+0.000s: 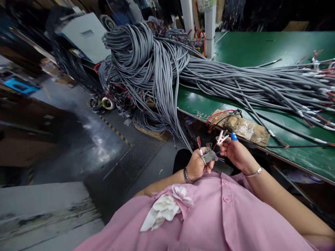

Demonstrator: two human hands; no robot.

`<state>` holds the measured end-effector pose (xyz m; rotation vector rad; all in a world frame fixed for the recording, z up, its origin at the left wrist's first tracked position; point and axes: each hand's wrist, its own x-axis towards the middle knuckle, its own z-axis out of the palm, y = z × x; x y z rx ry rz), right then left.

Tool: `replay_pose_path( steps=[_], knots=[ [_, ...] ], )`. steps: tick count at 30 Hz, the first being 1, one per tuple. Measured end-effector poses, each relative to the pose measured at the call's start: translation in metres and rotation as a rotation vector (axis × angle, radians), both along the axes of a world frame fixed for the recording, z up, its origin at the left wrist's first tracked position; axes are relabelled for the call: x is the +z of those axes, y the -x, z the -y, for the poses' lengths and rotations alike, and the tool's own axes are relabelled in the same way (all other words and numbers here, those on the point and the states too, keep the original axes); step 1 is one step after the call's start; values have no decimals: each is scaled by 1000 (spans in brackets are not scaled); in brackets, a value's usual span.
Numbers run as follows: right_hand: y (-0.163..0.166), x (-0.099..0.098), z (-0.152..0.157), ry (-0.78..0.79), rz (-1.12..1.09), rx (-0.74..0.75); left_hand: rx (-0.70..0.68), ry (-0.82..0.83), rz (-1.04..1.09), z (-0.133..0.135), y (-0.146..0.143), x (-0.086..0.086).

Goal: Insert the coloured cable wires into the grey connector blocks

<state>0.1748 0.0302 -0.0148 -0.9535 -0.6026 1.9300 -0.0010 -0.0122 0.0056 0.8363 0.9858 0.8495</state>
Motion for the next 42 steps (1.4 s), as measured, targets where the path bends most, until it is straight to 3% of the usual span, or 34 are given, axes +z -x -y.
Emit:
replay_pose_path(
  steps=[4, 9, 15, 22, 28, 35, 42],
  knots=[
    [9, 11, -3, -110, 41, -13, -15, -4, 1, -3, -4, 8],
    [13, 5, -1, -188, 116, -137, -8, -16, 35, -7, -9, 9],
    [17, 1, -8, -64, -57, -70, -11, 3, 11, -9, -12, 2],
    [23, -1, -10, -42, -39, -209, -16, 30, -18, -9, -11, -4],
    [13, -3, -4, -9, -92, -35, -11, 70, -43, -4, -5, -5],
    [-16, -4, 8, -59, 31, 332, -55, 53, -104, 3, 3, -7],
    [-2, 5, 13, -166, 223, 295, -190, -25, -165, 3, 0, -5]
  ],
)
